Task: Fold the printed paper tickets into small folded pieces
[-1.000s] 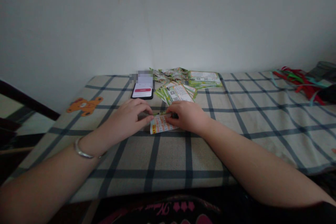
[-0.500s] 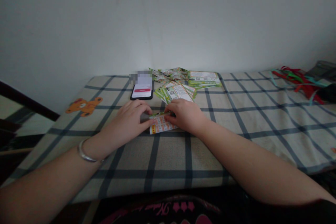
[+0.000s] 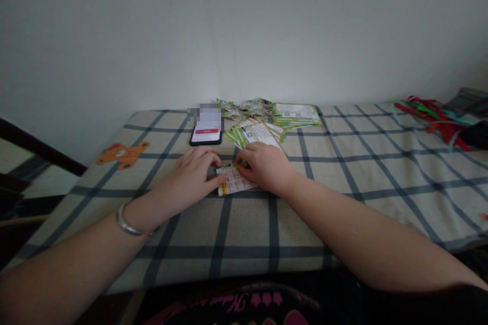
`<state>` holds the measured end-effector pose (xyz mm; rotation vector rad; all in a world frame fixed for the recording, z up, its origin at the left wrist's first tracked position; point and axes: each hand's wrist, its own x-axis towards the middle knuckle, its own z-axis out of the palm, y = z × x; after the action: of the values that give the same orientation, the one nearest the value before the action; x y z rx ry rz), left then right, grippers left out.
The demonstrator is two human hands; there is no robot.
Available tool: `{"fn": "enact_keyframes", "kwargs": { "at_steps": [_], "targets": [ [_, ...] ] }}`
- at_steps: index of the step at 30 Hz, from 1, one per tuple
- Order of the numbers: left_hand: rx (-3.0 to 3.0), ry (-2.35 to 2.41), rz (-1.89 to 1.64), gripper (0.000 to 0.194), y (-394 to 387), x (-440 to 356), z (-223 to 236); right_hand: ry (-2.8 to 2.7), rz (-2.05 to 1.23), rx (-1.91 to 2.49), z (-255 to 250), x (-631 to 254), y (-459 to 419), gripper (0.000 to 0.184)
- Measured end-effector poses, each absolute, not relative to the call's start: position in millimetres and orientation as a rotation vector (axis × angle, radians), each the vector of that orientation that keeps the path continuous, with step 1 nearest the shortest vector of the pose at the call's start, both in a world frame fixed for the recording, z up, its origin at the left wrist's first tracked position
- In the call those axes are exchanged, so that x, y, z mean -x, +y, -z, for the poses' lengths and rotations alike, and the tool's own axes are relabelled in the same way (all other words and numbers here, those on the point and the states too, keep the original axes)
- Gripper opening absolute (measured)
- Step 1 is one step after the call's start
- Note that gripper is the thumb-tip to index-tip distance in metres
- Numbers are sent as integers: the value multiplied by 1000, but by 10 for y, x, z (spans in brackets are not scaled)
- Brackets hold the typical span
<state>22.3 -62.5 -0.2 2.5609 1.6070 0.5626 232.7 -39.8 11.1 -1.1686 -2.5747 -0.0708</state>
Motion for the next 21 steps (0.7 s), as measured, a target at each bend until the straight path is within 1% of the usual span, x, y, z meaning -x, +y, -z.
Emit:
{"fn": "enact_keyframes", "kwargs": {
  "at_steps": [7, 16, 18, 21],
  "targets": [
    [-2600, 1578, -591, 16, -619, -232, 28, -2586, 91, 1181, -114, -2306, -406, 17],
    [-2561, 1593, -615, 22, -611, -234, 32, -2573, 118, 1203, -94, -2285, -383, 15],
    [-2548, 1582, -618, 23, -600, -232, 36, -2574, 124, 1187, -90, -2289, -380, 17],
    [-2505, 1571, -627, 21, -584, -234, 37, -2587, 122, 1145, -91, -2297, -376, 27]
  ]
}}
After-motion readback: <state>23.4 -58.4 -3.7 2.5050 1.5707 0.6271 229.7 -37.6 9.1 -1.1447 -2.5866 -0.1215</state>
